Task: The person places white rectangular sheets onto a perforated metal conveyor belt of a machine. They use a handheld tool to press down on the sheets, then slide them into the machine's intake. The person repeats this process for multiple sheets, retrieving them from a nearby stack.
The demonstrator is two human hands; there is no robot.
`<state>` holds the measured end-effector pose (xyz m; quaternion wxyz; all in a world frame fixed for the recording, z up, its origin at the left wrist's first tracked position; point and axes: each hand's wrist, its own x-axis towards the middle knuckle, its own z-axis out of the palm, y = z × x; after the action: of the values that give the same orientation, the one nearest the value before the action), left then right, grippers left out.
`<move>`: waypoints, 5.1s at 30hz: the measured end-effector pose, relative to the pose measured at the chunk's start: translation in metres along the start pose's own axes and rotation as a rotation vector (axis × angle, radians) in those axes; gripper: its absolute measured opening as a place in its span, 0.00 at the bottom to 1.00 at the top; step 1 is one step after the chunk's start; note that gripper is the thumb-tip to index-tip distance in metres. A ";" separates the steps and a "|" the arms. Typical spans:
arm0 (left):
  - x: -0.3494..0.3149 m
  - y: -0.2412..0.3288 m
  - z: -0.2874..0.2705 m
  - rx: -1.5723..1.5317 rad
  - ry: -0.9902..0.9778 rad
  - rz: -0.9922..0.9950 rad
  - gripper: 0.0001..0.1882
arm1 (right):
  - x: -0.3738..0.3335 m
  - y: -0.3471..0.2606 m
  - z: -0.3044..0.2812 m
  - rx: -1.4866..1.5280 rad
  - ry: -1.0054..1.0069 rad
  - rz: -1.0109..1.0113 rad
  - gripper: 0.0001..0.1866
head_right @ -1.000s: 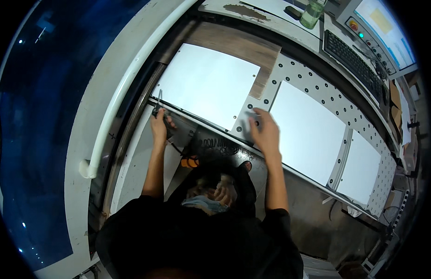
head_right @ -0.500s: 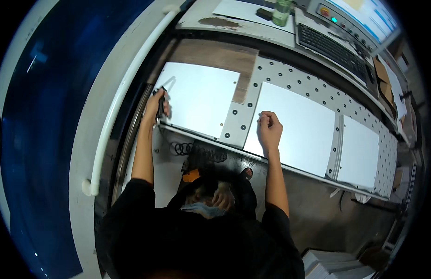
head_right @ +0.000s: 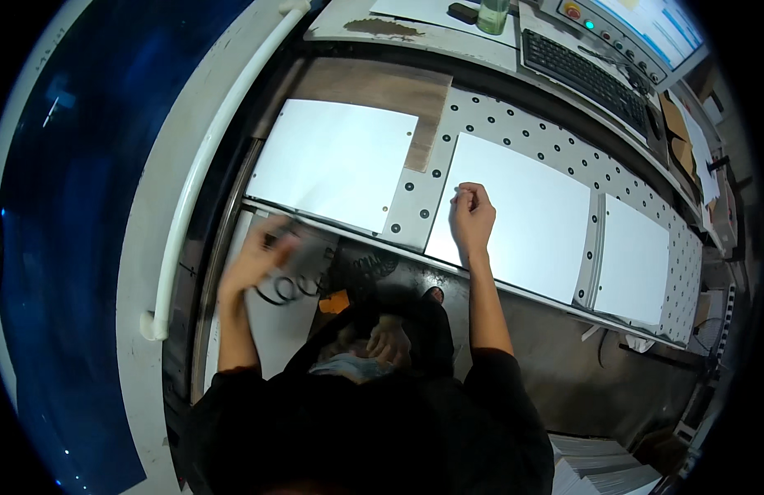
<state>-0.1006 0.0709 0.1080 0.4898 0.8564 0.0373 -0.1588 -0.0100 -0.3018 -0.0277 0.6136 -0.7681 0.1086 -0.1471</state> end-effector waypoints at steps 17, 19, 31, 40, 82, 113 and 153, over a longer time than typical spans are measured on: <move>-0.104 -0.013 -0.038 0.825 1.900 -0.032 0.33 | -0.007 -0.005 0.008 -0.376 -0.116 -0.169 0.10; -0.106 -0.016 -0.036 0.635 1.931 0.617 0.34 | -0.010 -0.011 0.008 -0.465 -0.145 -0.199 0.10; 0.153 -0.186 -0.043 0.676 0.727 0.109 0.43 | -0.100 -0.021 0.115 -0.702 -0.426 -0.257 0.46; 0.169 -0.165 -0.046 0.641 0.600 0.218 0.36 | -0.088 -0.031 0.133 -0.137 -0.100 0.109 0.40; 0.094 0.043 0.269 0.524 -0.138 0.758 0.24 | -0.043 0.060 -0.229 -1.201 0.430 0.001 0.37; 0.182 -0.052 0.129 0.555 0.449 0.426 0.30 | -0.014 0.089 -0.352 -1.298 0.407 -0.077 0.31; 0.265 -0.094 -0.064 0.538 0.420 -0.092 0.48 | -0.005 0.003 0.010 -0.651 0.093 -0.121 0.25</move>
<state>0.1449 0.1498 -0.0216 0.2203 0.9663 0.1329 -0.0050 -0.0111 -0.2916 -0.0333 0.3205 -0.9214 0.1319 -0.1758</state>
